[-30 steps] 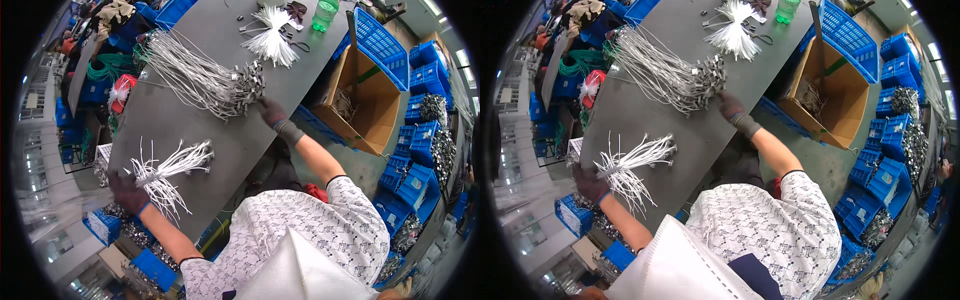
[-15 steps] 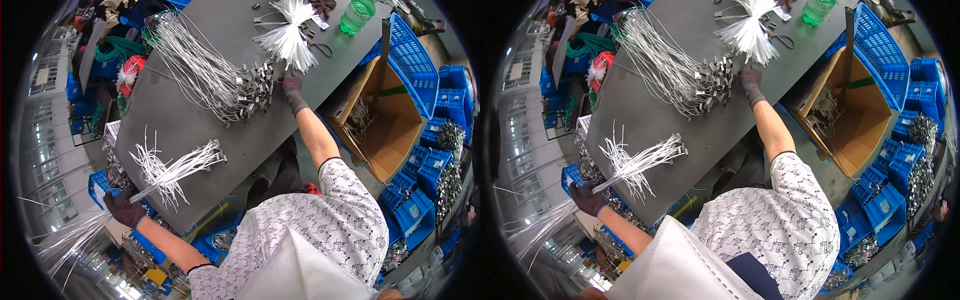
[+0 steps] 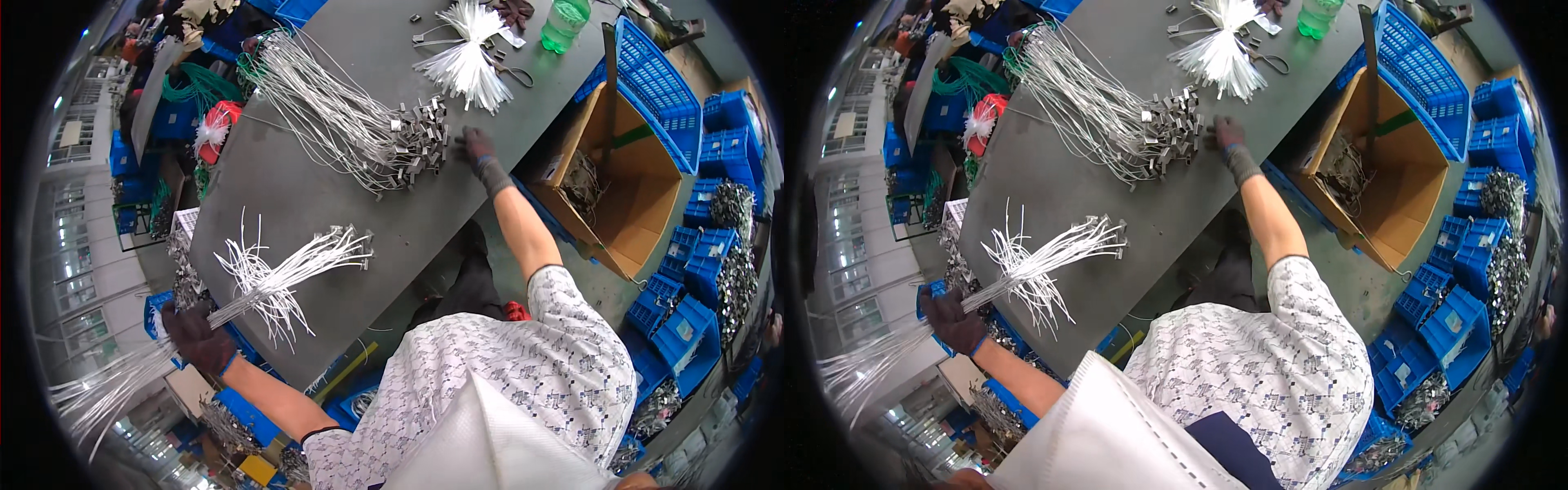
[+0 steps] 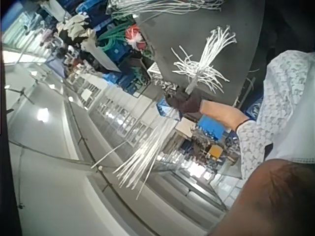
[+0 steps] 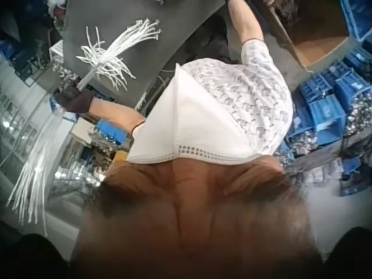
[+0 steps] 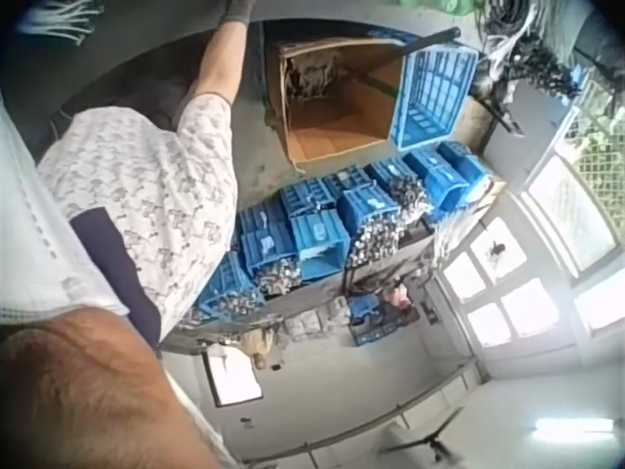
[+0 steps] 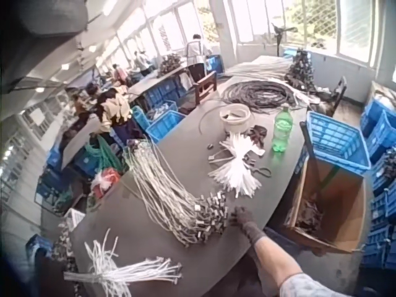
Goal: Sorting and organizing bunches of white electrical wires at a production workbench.
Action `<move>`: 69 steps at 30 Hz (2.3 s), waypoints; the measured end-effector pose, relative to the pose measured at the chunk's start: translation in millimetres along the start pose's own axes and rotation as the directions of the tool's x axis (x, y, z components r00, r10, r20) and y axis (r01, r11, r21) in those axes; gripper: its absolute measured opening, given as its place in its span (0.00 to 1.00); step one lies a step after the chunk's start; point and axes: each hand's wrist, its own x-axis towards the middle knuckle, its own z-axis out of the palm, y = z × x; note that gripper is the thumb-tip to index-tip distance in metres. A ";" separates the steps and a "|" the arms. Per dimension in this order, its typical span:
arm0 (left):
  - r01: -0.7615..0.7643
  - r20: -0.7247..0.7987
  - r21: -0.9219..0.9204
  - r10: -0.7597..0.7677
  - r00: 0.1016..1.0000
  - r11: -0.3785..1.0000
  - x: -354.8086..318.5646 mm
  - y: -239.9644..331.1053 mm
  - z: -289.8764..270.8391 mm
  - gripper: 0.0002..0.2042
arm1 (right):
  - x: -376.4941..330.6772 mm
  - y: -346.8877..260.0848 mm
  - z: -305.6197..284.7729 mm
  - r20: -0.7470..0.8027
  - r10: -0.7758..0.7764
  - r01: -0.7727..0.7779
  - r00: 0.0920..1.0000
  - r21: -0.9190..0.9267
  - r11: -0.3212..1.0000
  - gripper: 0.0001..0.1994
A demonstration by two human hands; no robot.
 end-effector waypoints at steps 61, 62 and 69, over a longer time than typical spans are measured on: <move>0.497 0.343 0.649 -0.805 0.485 0.576 -48.5 90.8 -39.2 0.20 | -563.7 73.3 266.6 0.733 -0.657 0.899 0.174 0.154 0.410 0.06; 0.480 0.351 0.650 -0.793 0.497 0.589 -48.7 89.9 -39.5 0.20 | -559.0 68.2 259.8 0.679 -0.637 0.774 0.366 0.157 0.613 0.10; 0.441 0.316 0.741 -0.843 0.436 0.506 -44.2 94.9 -6.2 0.19 | -530.3 2.1 260.1 0.704 -0.632 0.945 0.324 -0.214 0.247 0.23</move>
